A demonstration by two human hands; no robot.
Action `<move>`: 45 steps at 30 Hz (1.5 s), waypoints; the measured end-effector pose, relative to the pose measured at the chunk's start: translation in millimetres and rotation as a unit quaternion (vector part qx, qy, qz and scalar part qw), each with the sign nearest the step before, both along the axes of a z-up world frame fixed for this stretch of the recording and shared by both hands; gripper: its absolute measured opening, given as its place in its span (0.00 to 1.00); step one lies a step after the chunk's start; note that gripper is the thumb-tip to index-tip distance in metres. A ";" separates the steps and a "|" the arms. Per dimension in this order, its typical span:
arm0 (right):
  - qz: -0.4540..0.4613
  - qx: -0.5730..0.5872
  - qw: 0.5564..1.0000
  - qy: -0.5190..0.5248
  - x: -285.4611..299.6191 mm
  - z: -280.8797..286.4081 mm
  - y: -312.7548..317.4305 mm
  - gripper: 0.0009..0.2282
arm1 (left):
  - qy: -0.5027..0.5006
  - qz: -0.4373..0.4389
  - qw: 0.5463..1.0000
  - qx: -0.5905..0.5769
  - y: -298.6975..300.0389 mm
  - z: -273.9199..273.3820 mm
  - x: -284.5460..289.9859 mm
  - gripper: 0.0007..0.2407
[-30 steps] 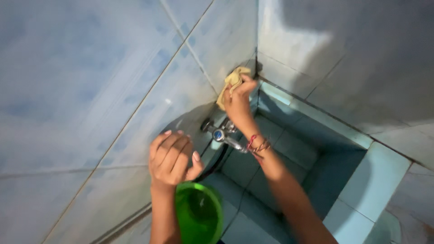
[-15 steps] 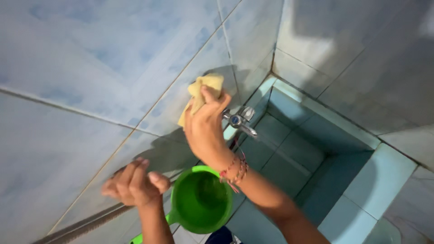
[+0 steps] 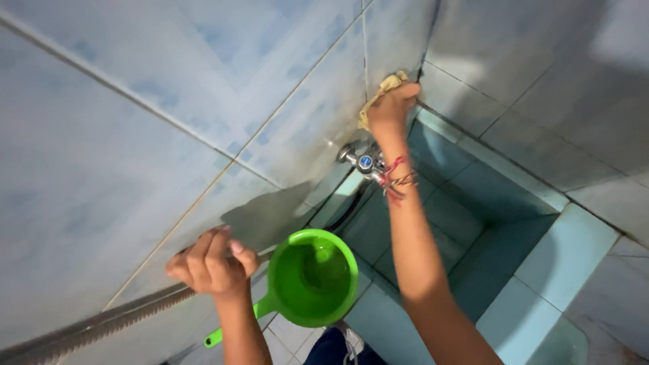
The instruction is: The person wipes the tiled walls and a soap dish in a bathroom using a cloth, reaching various heights and corners.
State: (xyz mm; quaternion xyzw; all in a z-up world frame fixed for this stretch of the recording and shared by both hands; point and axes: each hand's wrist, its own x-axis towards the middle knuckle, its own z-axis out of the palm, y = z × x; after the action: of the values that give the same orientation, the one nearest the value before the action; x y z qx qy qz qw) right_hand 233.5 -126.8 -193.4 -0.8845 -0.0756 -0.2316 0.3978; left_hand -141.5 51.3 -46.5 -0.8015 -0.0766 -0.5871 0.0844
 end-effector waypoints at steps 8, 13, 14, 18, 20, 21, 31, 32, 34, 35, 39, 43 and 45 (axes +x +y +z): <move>0.029 0.119 0.985 0.124 -42.3 9.0 13.3 0.27 | -0.008 -0.001 0.999 0.051 6.7 -4.3 7.4 0.06; 0.033 0.151 0.988 0.010 -151.7 93.0 45.4 0.33 | -0.014 0.010 0.998 0.066 6.4 -4.8 9.3 0.05; 0.033 0.151 0.988 0.013 -162.5 98.8 46.8 0.33 | -0.012 0.010 0.998 0.066 5.7 -5.5 8.5 0.05; 0.057 0.144 0.987 -0.037 -196.1 98.4 57.2 0.28 | -0.011 0.009 0.998 0.067 4.9 -3.7 11.2 0.05; 0.073 0.130 0.988 -0.049 -222.3 89.2 62.2 0.29 | -0.009 0.010 0.998 0.068 2.3 -4.9 10.6 0.05; 0.092 0.129 0.986 -0.040 -232.6 84.9 66.4 0.28 | -0.011 0.012 0.997 0.071 2.8 -5.1 11.5 0.05; 0.194 0.255 0.941 0.112 -276.2 39.2 77.6 0.20 | -0.010 0.038 0.996 0.081 4.8 -9.3 15.7 0.07; 0.195 0.255 0.940 0.113 -270.8 38.0 78.7 0.20 | -0.010 0.039 0.996 0.081 4.6 -9.5 15.4 0.07; 0.147 0.294 0.933 0.144 -256.3 36.5 79.3 0.14 | -0.023 0.028 0.996 0.081 5.0 -9.5 16.1 0.07; 0.145 0.293 0.934 0.145 -249.3 35.5 78.3 0.14 | -0.022 0.027 0.996 0.080 4.9 -10.1 15.7 0.07; 0.106 0.295 0.939 0.139 -227.1 35.3 72.4 0.15 | -0.003 0.031 0.996 0.078 6.5 -10.7 11.3 0.06; 0.066 0.326 0.940 0.079 -220.9 42.0 76.2 0.16 | 0.000 0.024 0.998 0.066 5.9 -9.6 9.8 0.06; 0.066 0.342 0.934 0.081 -224.5 48.3 77.4 0.16 | -0.005 0.015 0.997 0.069 7.8 -8.1 10.9 0.06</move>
State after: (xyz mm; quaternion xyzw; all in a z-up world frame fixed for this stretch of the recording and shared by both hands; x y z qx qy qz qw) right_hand 9.1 -49.4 -145.1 -0.7034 -0.0179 -0.1444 0.6957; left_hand -130.6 59.1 -54.6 -0.7893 -0.0486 -0.5939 0.1481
